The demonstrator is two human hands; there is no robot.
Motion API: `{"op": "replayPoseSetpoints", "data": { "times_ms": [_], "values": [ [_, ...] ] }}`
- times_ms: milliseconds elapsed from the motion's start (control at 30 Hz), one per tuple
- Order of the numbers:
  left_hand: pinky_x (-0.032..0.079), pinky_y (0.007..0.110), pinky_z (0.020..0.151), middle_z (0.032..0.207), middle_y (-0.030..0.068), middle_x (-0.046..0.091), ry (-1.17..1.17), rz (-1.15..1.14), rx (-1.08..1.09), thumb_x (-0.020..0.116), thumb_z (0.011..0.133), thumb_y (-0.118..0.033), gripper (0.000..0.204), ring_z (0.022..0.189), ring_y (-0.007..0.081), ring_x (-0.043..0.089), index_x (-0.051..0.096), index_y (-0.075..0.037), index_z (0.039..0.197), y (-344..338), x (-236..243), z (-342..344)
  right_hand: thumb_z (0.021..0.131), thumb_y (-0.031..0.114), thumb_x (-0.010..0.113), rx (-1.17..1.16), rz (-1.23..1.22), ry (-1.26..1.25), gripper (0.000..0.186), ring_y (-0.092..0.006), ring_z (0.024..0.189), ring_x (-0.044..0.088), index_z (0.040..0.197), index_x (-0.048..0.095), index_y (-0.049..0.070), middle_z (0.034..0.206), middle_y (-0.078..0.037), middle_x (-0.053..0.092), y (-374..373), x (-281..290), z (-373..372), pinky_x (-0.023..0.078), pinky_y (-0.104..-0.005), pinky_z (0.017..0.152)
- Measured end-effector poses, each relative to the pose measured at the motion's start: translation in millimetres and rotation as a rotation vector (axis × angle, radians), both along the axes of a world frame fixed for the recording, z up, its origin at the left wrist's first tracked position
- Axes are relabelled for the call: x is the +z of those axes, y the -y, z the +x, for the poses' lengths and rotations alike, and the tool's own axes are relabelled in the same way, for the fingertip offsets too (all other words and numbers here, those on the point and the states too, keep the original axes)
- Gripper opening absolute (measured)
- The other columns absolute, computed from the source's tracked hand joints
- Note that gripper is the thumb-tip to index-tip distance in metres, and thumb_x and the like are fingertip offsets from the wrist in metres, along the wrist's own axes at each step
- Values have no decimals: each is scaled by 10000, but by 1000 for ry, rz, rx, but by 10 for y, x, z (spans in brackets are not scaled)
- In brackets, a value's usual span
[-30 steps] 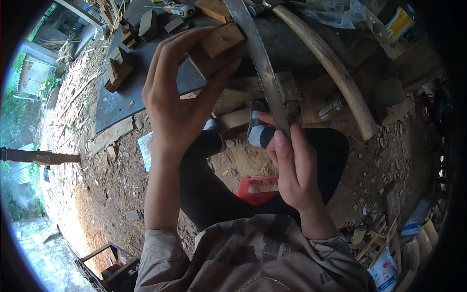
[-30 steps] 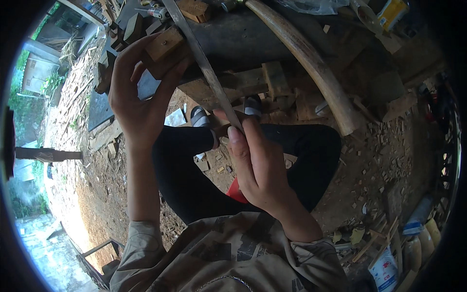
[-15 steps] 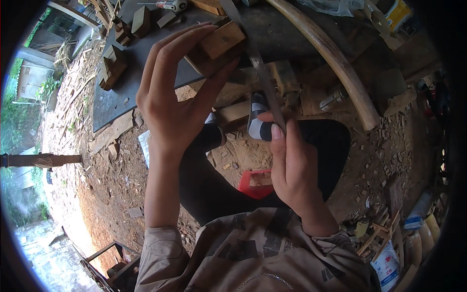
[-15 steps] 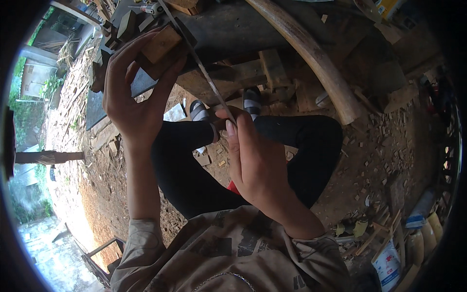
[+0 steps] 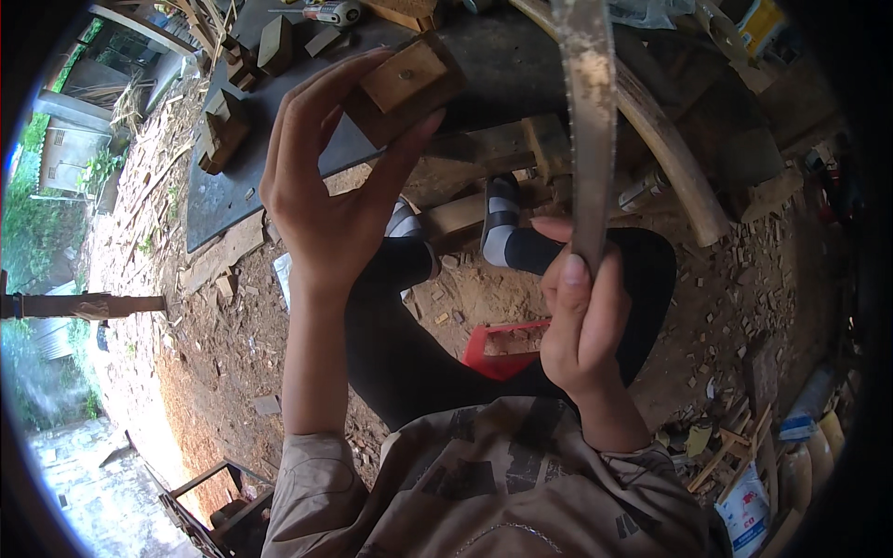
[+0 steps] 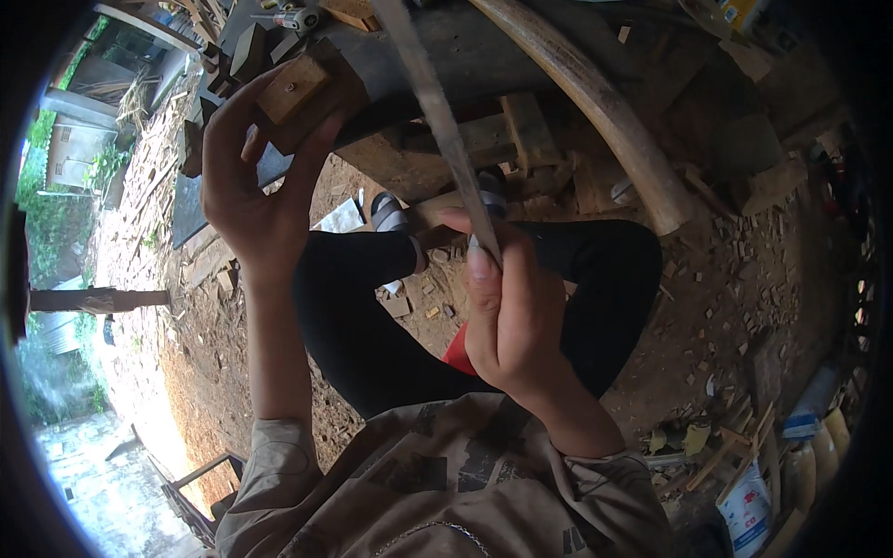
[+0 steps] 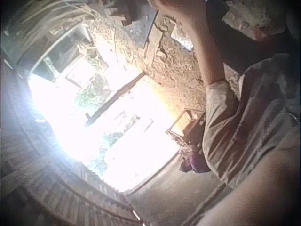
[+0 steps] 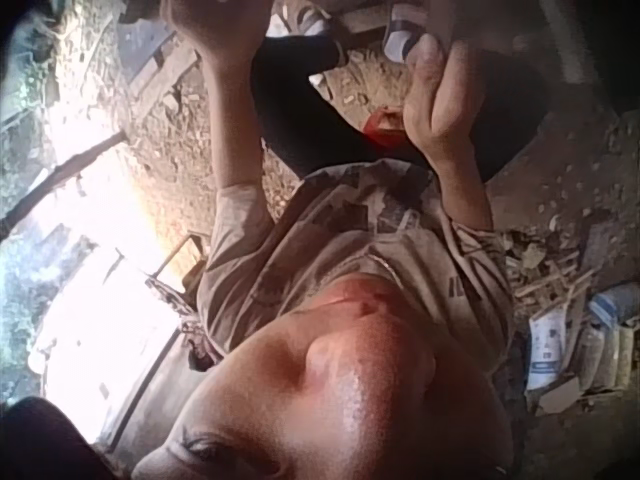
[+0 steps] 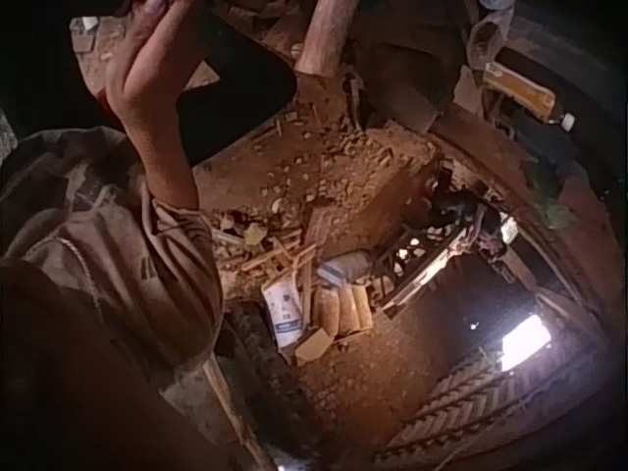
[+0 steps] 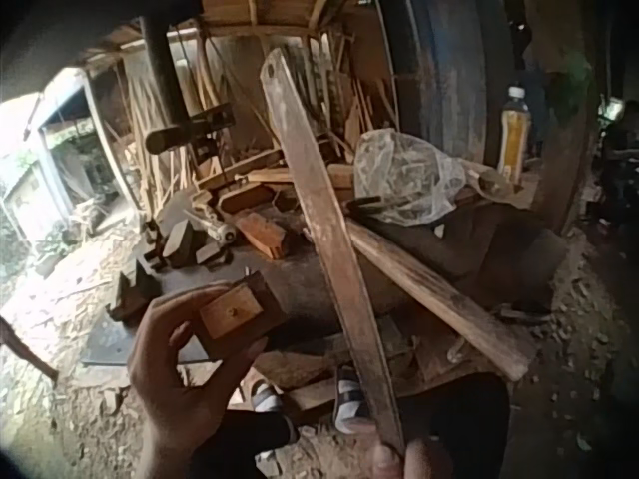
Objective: The person assembles wooden blocks into joints by hammering them together.
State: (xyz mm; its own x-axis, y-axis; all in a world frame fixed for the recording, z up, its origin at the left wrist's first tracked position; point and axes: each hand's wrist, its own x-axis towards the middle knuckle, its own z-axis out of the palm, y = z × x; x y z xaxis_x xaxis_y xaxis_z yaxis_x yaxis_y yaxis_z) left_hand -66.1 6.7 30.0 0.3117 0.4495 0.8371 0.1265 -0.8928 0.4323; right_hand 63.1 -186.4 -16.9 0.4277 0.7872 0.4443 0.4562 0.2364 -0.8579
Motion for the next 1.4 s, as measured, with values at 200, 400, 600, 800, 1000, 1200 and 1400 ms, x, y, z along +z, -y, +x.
{"op": "replayPoseSetpoints", "data": {
  "times_ms": [200,400,600,800,1000,1200,1400],
  "values": [
    [582,370,961,1219,114,713,-17,44,-23,895,755,-31,539,1127,238,704,675,-22,1247,-15,11,-7,1106,102,445,19,-14,41,272,-109,437,461,1301,596,-11,646,-28,542,17,-75,-64,337,-299,457],
    [578,391,967,1230,106,722,8,16,-32,906,752,-47,567,1136,235,705,662,-29,1264,26,-15,6,1106,100,446,45,-120,92,275,-100,454,465,1306,595,-16,660,-32,570,59,-68,-41,345,-286,461],
    [576,405,977,1251,80,724,-18,-19,5,913,760,-86,589,1144,230,704,650,-46,1285,63,-26,-6,1103,92,437,51,-113,133,283,-87,471,464,1306,590,-34,713,-42,611,39,-127,-24,348,-292,469],
    [573,414,1000,1282,108,690,-82,-23,-8,912,753,-57,632,1183,239,678,616,-28,1311,64,-19,-56,1107,103,430,40,55,-12,293,-84,463,453,1315,590,-28,635,-18,526,70,-177,-12,317,-296,456],
    [560,428,1027,1297,133,668,-117,19,-57,942,714,-63,687,1203,251,661,605,-10,1311,89,-43,-115,1119,137,411,80,-38,-118,315,-89,463,444,1323,594,-18,611,-19,483,86,-219,-6,314,-303,464],
    [552,406,998,1252,150,687,-220,173,24,976,648,-137,724,1166,295,665,645,-12,1280,118,-46,-205,1119,166,420,70,-89,-42,322,-104,472,463,1309,615,-6,617,-30,485,64,-249,3,335,-312,478],
    [574,392,953,1248,136,680,-185,150,0,896,569,-47,753,1140,301,678,672,-53,1288,132,-90,-232,1116,156,425,63,-48,-56,316,-111,466,447,1310,619,-1,620,-31,486,42,-248,-30,332,-311,477]
  ]
}}
